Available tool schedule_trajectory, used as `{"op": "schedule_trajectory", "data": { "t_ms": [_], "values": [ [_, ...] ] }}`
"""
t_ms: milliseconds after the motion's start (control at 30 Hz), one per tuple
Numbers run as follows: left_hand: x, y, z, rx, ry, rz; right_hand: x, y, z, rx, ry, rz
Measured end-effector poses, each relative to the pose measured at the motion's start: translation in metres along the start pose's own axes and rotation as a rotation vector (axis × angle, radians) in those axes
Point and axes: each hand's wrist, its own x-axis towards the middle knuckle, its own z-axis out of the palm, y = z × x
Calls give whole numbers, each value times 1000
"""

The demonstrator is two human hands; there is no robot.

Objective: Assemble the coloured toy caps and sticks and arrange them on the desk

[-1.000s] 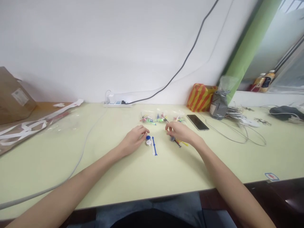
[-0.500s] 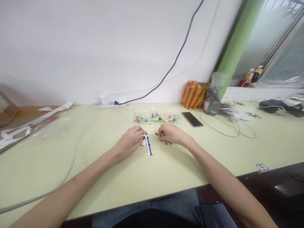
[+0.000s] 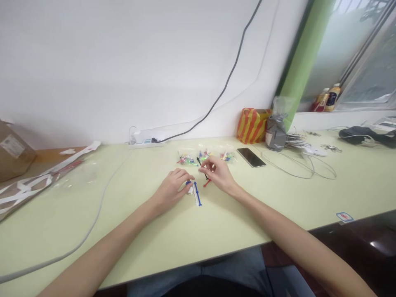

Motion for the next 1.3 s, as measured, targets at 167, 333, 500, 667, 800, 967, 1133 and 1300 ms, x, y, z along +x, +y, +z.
{"op": "schedule_trajectory", "data": {
  "t_ms": [167,333,500,667,800,967,1133,1300],
  "values": [
    [-1,2,1,-13,57,-36,-5,-12,4,161,-12,45],
    [-2,3,2,-36,91,-111,-18,-20,17,156,-137,89],
    [-3,6,7,-31,96,-67,-23,-25,21,119,-202,62],
    [-4,11,10,13,141,-22,-25,-32,20,241,-215,129],
    [-4,15,10,-12,180,-49,-23,-38,17,354,-255,141],
    [-4,15,6,-45,215,-68,-16,-36,10,484,-326,174],
    [-4,13,4,6,204,-19,-14,-32,5,553,-377,278],
    [-5,17,4,-27,279,24,-17,-37,8,629,-362,256]
  ]
}}
